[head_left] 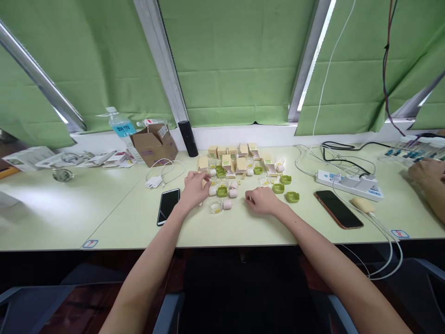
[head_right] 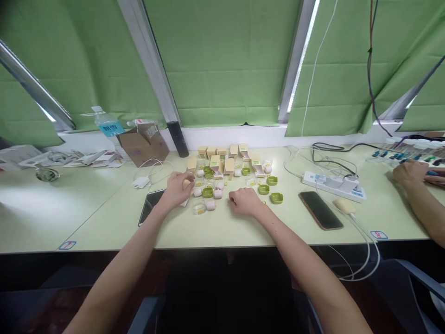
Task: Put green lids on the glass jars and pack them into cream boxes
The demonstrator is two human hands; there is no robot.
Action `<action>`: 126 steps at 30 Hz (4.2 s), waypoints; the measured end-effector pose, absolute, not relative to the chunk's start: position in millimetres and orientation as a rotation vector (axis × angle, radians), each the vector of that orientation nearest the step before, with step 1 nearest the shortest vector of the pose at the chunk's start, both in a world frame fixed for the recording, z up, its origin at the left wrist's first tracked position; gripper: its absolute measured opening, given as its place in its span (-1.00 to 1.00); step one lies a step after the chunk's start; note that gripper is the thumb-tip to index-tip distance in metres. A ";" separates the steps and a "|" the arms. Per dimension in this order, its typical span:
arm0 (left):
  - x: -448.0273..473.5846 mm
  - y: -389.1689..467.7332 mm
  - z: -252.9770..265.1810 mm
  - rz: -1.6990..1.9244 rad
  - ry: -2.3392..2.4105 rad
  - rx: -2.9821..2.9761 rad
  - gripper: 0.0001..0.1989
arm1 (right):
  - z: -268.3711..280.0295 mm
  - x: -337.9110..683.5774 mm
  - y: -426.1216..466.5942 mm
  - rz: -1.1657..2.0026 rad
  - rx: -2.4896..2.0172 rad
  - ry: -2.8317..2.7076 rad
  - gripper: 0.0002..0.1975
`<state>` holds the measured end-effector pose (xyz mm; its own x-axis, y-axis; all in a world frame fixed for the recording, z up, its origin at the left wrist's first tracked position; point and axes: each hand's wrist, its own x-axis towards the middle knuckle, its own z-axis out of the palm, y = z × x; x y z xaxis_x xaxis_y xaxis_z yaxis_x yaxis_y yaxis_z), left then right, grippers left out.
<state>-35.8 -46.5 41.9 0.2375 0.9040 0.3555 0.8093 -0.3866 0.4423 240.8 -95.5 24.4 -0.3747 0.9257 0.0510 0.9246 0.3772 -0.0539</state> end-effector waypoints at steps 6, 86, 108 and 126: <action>-18.8 -5.9 36.5 0.975 1.659 2.277 -0.79 | 19.5 223.3 -66.2 0.012 -1.783 -2.127 -0.75; 34.9 -28.1 29.3 1.130 0.693 1.497 -0.34 | 25.5 251.8 -102.2 0.068 -2.201 -2.245 -0.72; 39.9 -29.3 23.6 1.003 0.528 1.183 -0.39 | 7.0 216.9 -71.5 0.603 -0.865 -1.283 -0.79; 41.1 -30.8 20.0 0.814 0.570 1.253 -0.34 | 3.0 215.7 -73.8 -0.027 -0.700 -1.606 -0.84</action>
<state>41.1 -30.8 20.0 0.6028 0.7960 0.0543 -0.2219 0.1019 0.9697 215.7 -73.8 3.0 0.0081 0.4170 0.9088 0.4471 0.8114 -0.3763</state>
